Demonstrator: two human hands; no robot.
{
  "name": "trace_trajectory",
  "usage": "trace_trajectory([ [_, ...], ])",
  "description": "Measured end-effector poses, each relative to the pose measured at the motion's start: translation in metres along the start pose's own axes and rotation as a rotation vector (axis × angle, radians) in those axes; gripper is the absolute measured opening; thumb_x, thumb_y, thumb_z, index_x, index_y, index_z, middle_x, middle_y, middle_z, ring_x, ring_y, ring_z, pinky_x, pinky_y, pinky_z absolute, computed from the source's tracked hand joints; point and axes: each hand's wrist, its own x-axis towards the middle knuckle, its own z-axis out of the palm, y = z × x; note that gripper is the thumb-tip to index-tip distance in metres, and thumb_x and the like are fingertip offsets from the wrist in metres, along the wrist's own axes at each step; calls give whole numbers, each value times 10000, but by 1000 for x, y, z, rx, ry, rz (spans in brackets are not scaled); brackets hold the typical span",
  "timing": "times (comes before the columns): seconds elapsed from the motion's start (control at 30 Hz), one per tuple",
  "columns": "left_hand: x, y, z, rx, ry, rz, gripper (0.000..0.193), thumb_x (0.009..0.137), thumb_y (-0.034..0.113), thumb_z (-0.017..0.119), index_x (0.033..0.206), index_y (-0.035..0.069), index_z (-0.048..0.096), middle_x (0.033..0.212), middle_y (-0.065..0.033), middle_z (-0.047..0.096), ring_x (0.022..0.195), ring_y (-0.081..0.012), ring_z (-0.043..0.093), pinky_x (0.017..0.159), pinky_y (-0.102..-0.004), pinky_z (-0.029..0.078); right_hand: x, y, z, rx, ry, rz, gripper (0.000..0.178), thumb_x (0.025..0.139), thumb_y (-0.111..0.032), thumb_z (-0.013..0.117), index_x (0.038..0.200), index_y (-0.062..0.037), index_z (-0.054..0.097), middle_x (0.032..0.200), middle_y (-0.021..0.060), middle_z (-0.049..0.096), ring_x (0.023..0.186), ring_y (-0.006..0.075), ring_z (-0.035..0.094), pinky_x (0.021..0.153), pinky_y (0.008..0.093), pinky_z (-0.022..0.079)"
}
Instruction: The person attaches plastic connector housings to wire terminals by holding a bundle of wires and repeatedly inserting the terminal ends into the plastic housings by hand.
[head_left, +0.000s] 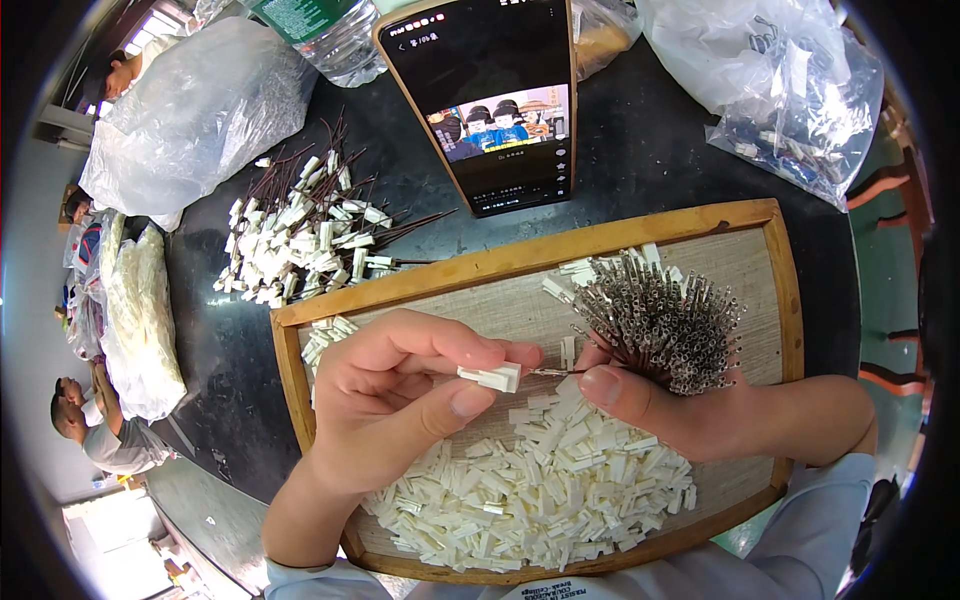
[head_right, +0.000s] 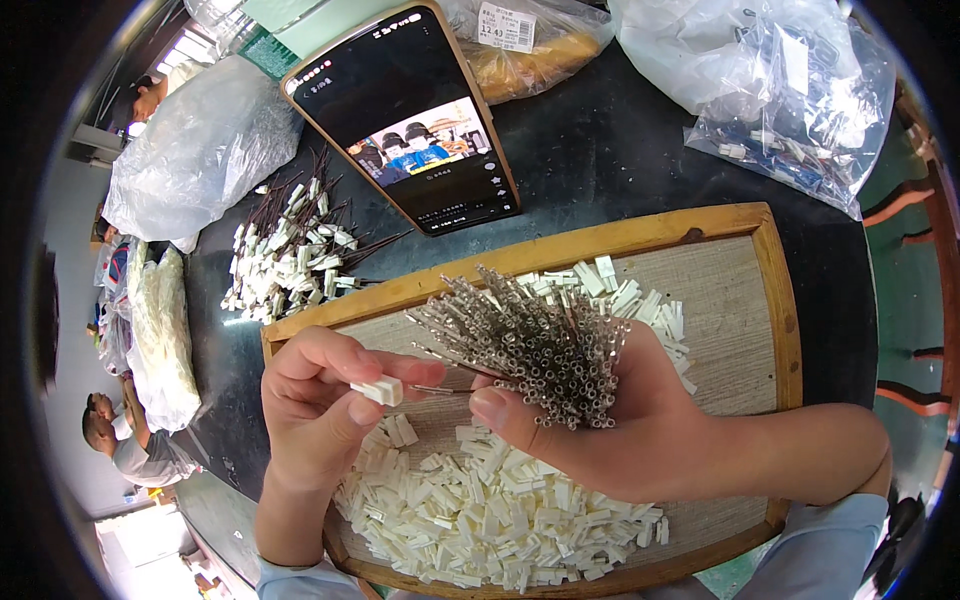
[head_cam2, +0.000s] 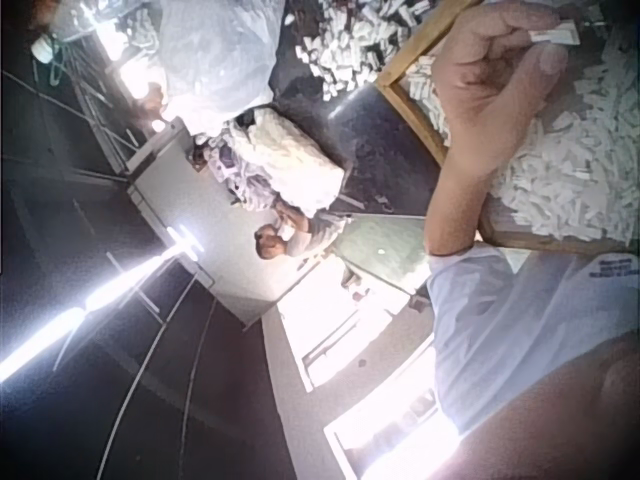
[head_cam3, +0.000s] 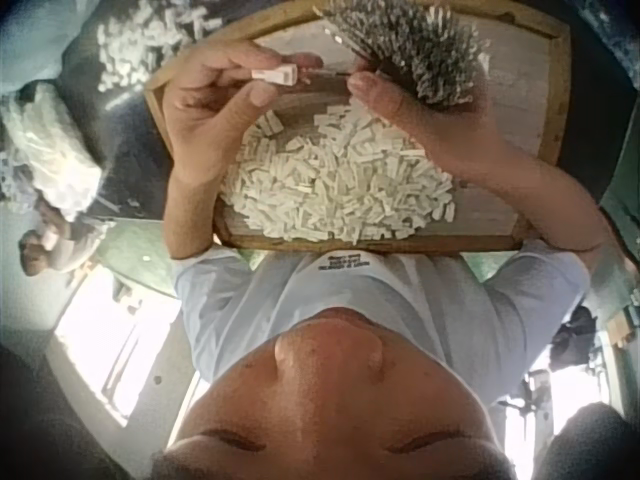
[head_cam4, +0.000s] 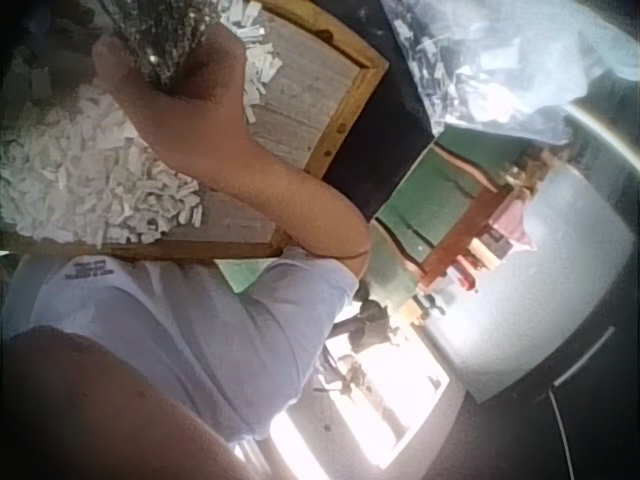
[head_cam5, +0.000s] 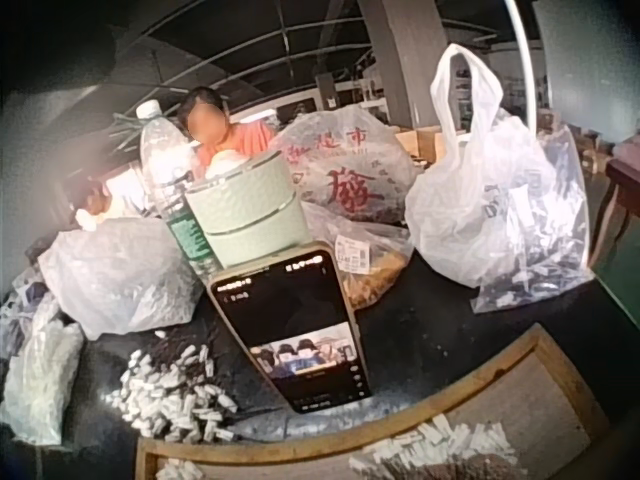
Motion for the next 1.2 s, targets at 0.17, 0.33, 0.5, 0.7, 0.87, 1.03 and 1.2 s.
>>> trace_trajectory([
  [0.17,2,3,6,174,1,-45,198,771,-81,575,967,-58,562,976,-174,616,980,-238,585,859,-309,460,1,-2,-3,-73,-47,1,88,794,-33,620,870,9,604,793,28,627,748,52,564,630,194,459],
  [0.33,0,3,11,361,-29,-68,170,758,-60,604,927,-44,604,938,-148,638,914,-191,614,800,-263,488,1,1,-4,-32,-75,-28,114,795,-26,617,898,23,605,824,48,634,766,55,568,649,194,462],
  [0.5,0,8,12,448,-46,-40,183,763,-65,594,944,-42,602,926,-146,640,883,-196,623,780,-265,500,4,5,-2,40,-132,-57,136,808,-50,613,923,20,600,850,45,630,785,59,561,654,204,454],
  [0.7,12,18,-19,654,485,222,169,756,-17,622,923,-29,597,859,-121,635,801,-178,612,733,-262,486,3,1,2,36,55,-2,151,844,-112,583,949,-4,570,734,-1,578,694,38,517,593,191,415],
  [0.87,14,18,-27,1412,170,367,294,646,51,698,922,56,594,935,-76,570,855,-164,537,710,-294,429,5,-1,-5,10,-57,48,127,864,-154,559,884,-29,539,649,-24,522,574,30,475,493,198,379],
  [1.03,3,4,15,1301,-325,129,286,604,68,702,875,87,614,821,-33,531,748,-209,533,629,-305,430,3,0,-3,7,-33,19,127,867,-162,555,842,-39,539,616,-20,512,524,37,465,443,206,358],
  [1.2,3,-10,12,1343,-289,175,278,618,60,682,881,95,603,793,-35,521,714,-226,522,613,-319,425,2,-3,-2,-2,-1,66,117,861,-122,556,815,-14,562,671,-12,544,587,29,480,502,202,382],
])
